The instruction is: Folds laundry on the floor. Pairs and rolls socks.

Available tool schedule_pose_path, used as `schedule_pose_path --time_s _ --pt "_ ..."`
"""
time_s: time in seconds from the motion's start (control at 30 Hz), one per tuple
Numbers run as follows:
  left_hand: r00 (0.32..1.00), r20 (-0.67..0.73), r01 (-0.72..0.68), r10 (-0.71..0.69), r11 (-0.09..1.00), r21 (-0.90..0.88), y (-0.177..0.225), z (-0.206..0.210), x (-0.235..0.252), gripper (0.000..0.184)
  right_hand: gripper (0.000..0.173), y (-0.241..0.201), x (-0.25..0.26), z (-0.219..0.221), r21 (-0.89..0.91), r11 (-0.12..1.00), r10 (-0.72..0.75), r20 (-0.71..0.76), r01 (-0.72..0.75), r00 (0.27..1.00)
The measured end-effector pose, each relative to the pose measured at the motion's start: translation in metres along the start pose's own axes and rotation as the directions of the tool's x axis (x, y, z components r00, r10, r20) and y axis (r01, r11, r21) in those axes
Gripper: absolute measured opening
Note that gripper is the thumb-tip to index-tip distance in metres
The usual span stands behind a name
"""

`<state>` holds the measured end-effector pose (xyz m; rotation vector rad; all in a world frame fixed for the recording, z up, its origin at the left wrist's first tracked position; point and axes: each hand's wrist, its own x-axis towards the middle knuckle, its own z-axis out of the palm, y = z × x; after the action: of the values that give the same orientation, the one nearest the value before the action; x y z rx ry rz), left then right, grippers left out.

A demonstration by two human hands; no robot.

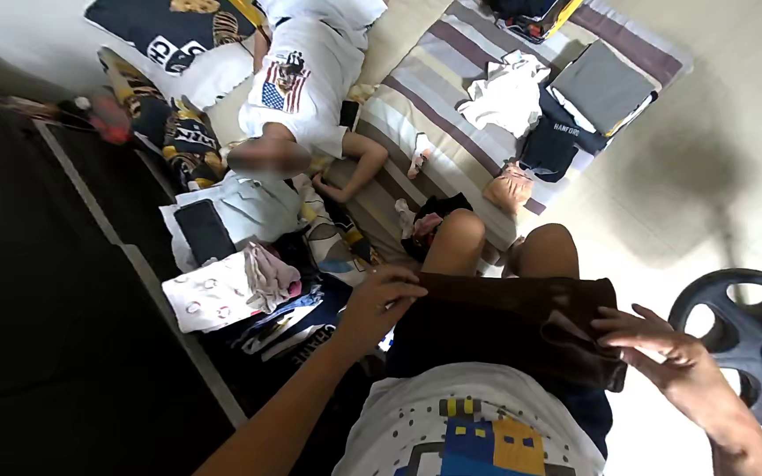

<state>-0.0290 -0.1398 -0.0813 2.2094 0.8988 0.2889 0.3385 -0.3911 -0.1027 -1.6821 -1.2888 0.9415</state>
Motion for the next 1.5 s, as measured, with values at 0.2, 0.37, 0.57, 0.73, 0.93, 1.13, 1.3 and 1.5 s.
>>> schedule_pose_path --time_s 0.2,0.37,0.57,0.73,0.93,1.13,1.3,1.5 --pt "0.998 0.06 -0.012 0.0 0.978 0.207 0.001 0.026 -0.021 0.023 0.036 -0.012 -0.019 0.029 -0.557 0.83 -0.003 -0.032 -0.015 0.999" --pt "0.781 0.11 0.616 -0.614 0.788 0.025 0.02 0.027 -0.001 0.067 0.048 -0.027 0.015 0.062 -0.674 0.7 0.087 -0.25 -0.238 0.964" --pt "0.774 0.133 0.631 -0.619 0.772 -0.077 0.032 0.032 -0.004 0.05 0.122 0.014 0.007 0.089 -0.126 0.9 0.348 -0.368 -0.417 0.862" --pt "0.887 -0.004 0.413 -0.462 0.798 -0.439 0.064 0.041 0.002 0.038 0.12 0.026 0.002 0.092 0.087 0.905 0.415 -0.389 -0.416 0.822" --pt "0.958 0.064 0.271 -0.281 0.803 -0.531 0.134 0.076 0.029 0.041 0.044 0.011 -0.006 0.086 -0.144 0.972 0.074 -0.561 -0.185 0.825" --pt "0.914 0.323 0.388 -0.246 0.764 -0.516 0.172 0.149 0.053 0.049 0.068 -0.008 -0.007 0.072 0.668 0.721 0.465 -0.268 -0.186 0.843" --pt "0.799 0.6 0.456 -0.05 0.701 -0.548 0.175 0.151 0.049 0.071 0.037 -0.001 0.001 0.06 0.629 0.704 0.563 -0.211 -0.329 0.799" --pt "0.948 0.082 -0.279 0.306 0.929 -0.242 0.13 0.153 0.042 0.03 0.043 -0.006 -0.001 0.036 0.204 0.823 0.568 -0.306 -0.53 0.764"
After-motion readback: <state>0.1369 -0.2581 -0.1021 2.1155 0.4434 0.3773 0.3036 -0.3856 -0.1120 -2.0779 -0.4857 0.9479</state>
